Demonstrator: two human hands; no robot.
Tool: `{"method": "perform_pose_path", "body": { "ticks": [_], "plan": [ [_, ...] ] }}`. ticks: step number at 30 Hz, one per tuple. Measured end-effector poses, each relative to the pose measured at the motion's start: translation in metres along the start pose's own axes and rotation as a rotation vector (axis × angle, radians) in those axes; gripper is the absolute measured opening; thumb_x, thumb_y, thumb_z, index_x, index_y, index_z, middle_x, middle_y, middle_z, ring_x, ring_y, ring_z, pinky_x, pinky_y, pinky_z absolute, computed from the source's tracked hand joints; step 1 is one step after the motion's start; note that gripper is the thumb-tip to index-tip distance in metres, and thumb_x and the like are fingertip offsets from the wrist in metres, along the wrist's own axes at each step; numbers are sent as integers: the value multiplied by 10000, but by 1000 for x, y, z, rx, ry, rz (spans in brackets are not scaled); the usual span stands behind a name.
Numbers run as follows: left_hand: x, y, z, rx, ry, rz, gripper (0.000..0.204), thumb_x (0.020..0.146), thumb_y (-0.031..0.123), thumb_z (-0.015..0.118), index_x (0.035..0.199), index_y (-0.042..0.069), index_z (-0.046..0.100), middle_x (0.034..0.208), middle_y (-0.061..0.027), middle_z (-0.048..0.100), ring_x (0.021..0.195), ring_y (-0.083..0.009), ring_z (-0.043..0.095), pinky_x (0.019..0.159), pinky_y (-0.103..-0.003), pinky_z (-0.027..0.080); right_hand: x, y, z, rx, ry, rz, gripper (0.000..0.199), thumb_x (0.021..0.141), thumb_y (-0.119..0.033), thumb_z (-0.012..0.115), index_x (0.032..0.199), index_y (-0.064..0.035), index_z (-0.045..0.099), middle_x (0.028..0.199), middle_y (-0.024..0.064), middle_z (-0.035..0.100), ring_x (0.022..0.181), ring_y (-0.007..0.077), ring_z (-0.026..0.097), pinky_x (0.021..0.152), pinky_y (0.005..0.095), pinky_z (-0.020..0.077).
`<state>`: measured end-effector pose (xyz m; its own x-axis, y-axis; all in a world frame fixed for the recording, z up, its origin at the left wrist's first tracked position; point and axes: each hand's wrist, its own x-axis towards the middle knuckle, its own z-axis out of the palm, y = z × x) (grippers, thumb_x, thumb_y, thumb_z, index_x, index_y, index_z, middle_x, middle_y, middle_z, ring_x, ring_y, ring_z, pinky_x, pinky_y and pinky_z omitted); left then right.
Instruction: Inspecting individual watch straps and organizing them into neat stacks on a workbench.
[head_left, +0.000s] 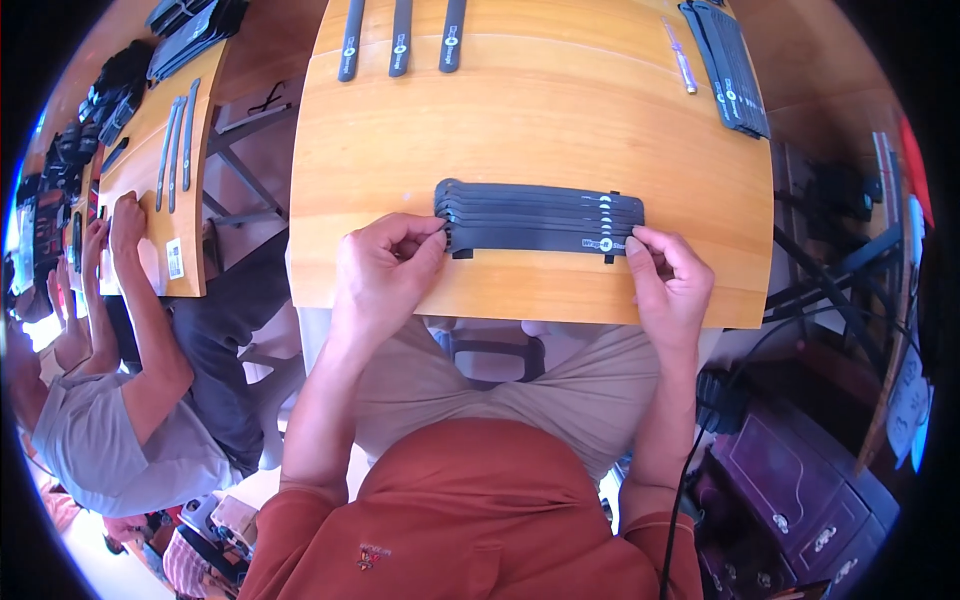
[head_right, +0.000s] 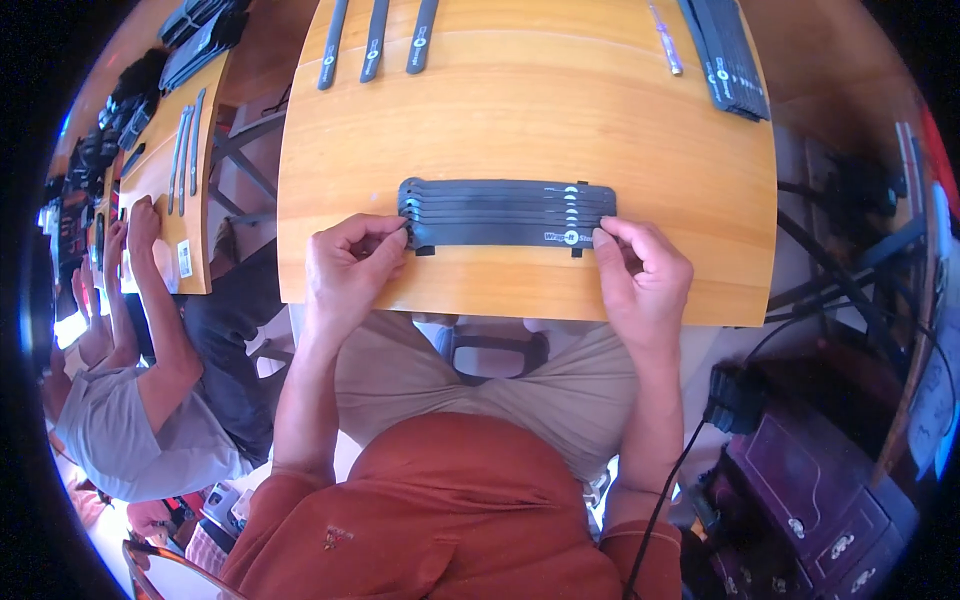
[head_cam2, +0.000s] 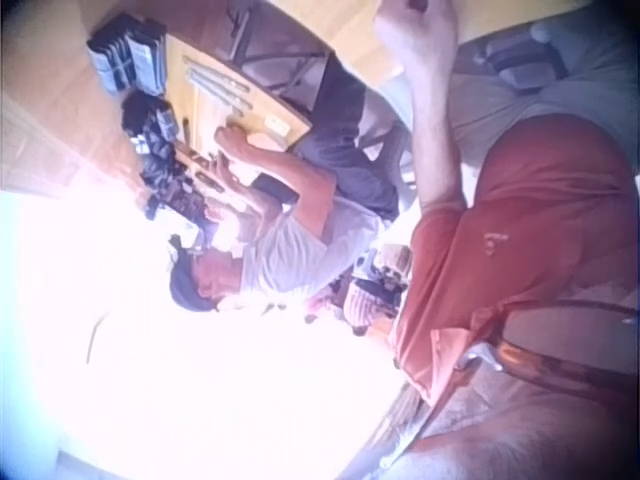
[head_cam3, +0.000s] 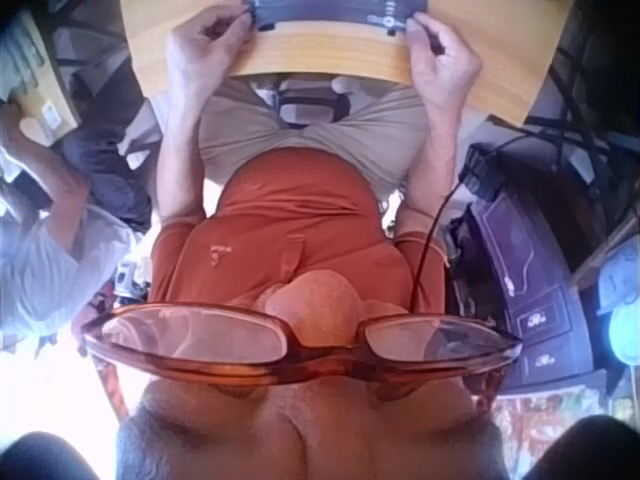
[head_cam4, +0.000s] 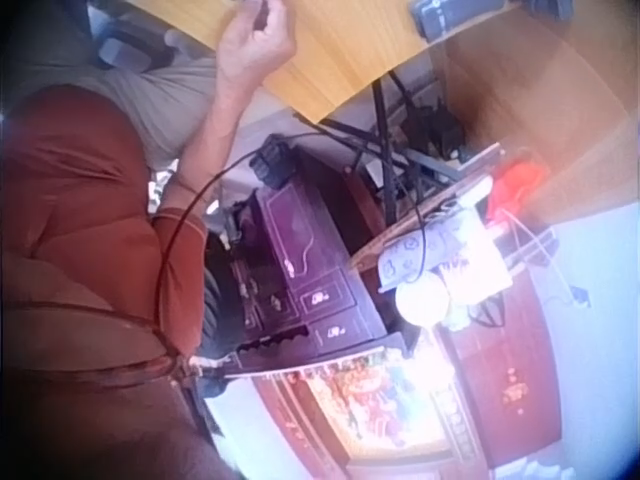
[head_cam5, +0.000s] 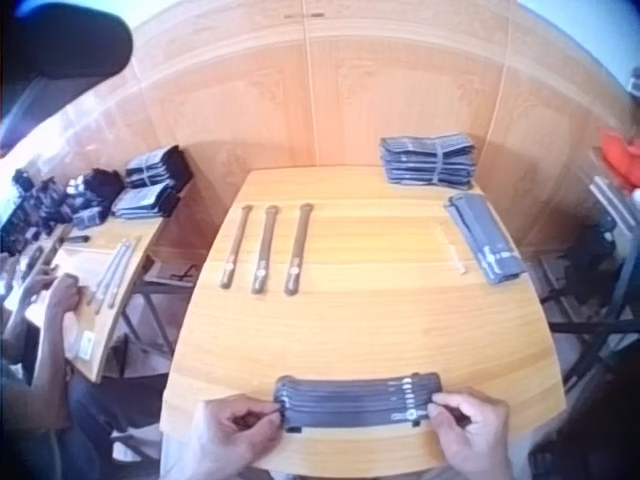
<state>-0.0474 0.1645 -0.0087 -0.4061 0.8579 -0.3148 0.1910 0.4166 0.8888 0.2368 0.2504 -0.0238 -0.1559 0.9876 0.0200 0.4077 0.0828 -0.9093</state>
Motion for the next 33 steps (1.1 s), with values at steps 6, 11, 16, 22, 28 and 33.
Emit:
{"method": "perform_pose_path", "body": {
  "ticks": [6,11,16,22,28,33],
  "plan": [
    [1,-3,-1,33,7,8,172,920,40,730,1048,-74,745,753,-62,726,669,-65,637,625,-236,526,1,1,-1,-52,-6,-51,128,902,13,751,1014,69,723,834,106,709,676,124,637,630,253,504],
    [1,-1,0,14,6,19,171,920,40,732,1047,-73,746,754,-63,729,674,-66,646,629,-236,529,2,-1,0,-56,2,-66,123,897,14,751,1005,65,723,819,108,704,663,132,641,616,263,501],
    [1,0,-3,70,6,-14,168,920,43,732,1045,-68,749,756,-63,733,678,-69,656,635,-240,539,2,0,1,-77,-9,-77,119,898,10,753,1001,62,724,811,106,701,653,131,633,605,264,493],
    [1,-1,-1,36,2,31,174,917,52,737,1046,-64,751,752,-70,738,674,-65,656,630,-239,536,1,0,0,-71,0,-83,115,903,9,752,1004,59,725,810,99,698,635,120,605,597,257,482],
    [0,0,-2,70,-1,36,166,913,50,743,1037,-61,751,762,-74,743,679,-68,663,627,-242,538,1,0,1,-76,9,-97,117,906,9,754,1009,56,726,814,93,698,641,110,600,598,251,480],
    [0,-2,-1,50,5,49,161,912,43,744,1034,-61,750,757,-71,741,675,-66,661,623,-235,532,1,0,1,-84,6,-110,111,903,15,753,1001,57,724,810,97,696,640,114,606,603,255,484]
  ]
}}
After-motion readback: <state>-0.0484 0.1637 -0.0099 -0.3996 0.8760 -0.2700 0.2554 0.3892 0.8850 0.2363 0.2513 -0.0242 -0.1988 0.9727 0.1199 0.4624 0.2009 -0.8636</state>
